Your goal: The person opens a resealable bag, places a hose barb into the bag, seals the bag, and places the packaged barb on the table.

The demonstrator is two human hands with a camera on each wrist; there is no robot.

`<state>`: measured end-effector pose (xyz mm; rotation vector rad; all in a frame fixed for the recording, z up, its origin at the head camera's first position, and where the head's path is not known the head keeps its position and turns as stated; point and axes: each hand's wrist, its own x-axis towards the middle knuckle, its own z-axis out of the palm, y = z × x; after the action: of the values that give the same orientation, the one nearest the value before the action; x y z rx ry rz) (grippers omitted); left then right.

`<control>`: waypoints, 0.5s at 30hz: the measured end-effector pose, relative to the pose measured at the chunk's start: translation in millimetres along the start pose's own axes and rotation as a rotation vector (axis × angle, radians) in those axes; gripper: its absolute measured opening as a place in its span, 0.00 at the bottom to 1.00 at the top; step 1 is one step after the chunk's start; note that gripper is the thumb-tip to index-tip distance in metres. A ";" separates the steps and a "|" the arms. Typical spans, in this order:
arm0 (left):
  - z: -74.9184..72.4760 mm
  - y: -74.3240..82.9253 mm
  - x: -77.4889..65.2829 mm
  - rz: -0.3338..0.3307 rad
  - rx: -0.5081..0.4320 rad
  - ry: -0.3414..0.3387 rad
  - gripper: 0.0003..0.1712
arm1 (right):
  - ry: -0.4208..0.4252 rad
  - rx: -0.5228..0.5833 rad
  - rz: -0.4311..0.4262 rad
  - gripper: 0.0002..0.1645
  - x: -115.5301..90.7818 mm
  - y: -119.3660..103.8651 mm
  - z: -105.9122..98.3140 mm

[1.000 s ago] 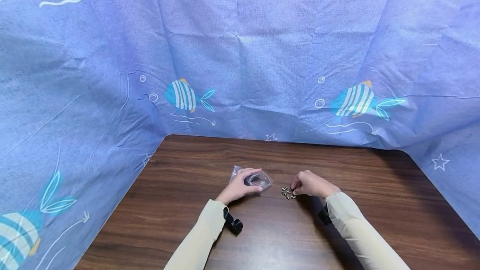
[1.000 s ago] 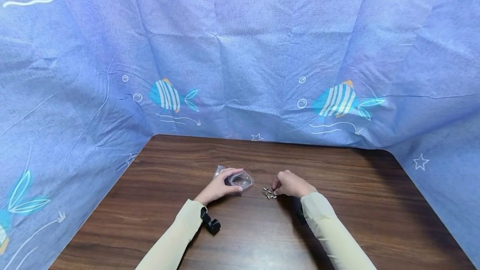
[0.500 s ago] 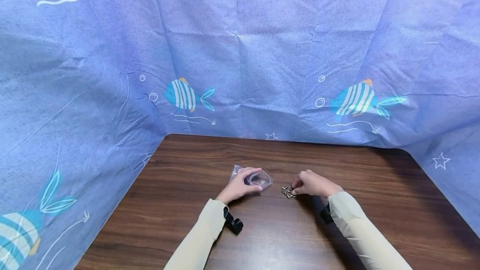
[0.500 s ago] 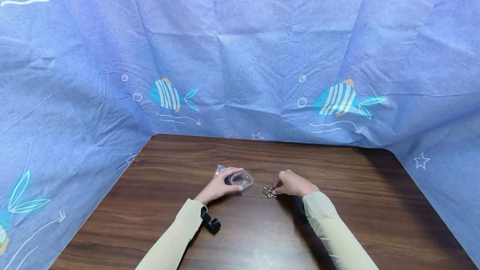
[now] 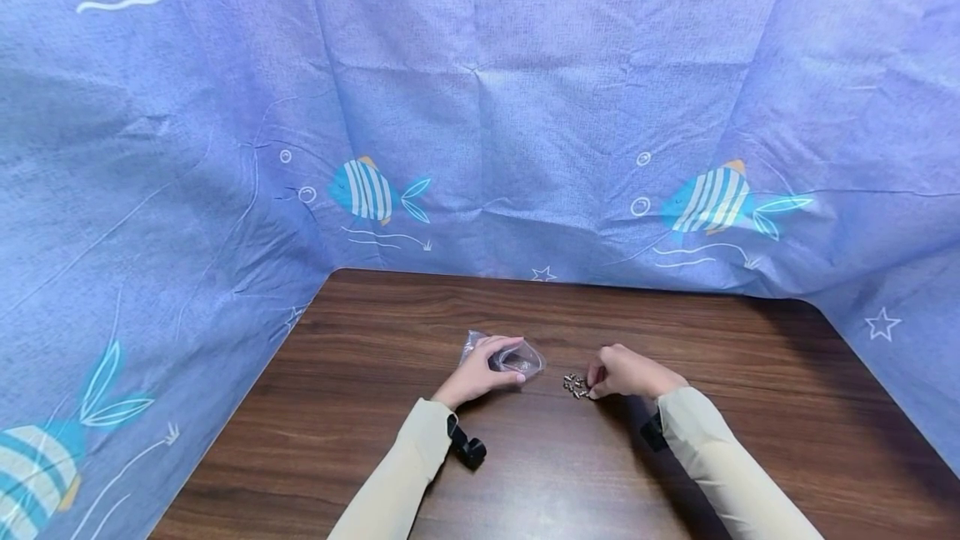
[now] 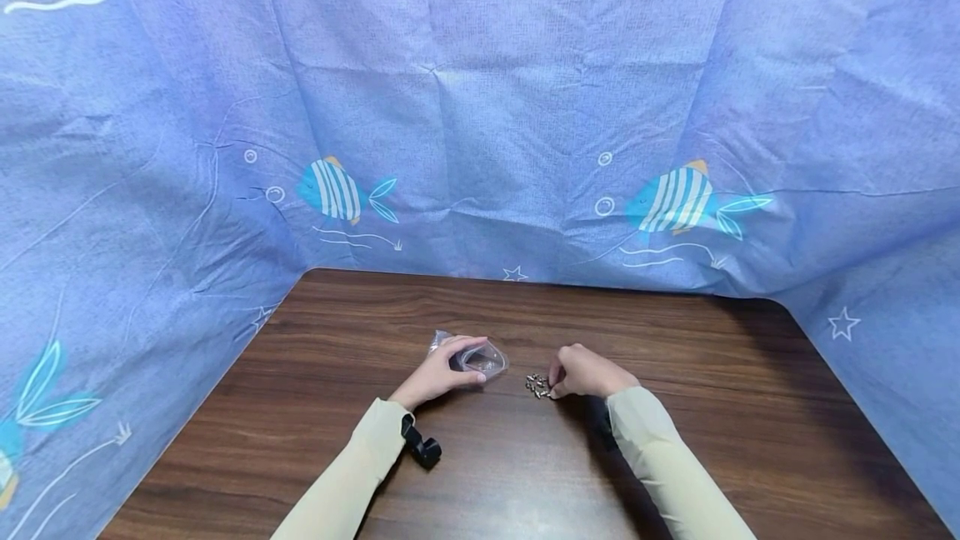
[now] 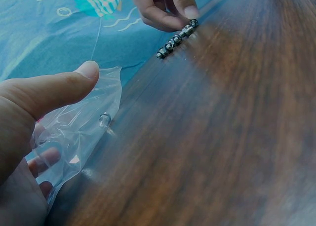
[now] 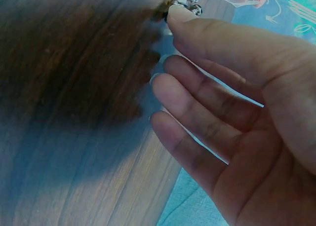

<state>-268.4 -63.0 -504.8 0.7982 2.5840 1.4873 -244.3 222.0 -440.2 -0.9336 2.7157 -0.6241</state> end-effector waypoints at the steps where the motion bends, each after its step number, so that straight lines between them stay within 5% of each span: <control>1: -0.1 -0.2 -0.1 0.000 0.001 0.000 0.36 | 0.000 -0.004 -0.005 0.06 0.0 0.4 0.6; 15: -0.7 0.7 -0.2 0.001 0.004 -0.011 0.36 | -0.012 0.003 -0.006 0.06 0.1 -5.2 1.7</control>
<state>-268.2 -63.4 -503.9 0.8058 2.5793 1.4745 -241.0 217.7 -439.4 -0.9416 2.7020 -0.6220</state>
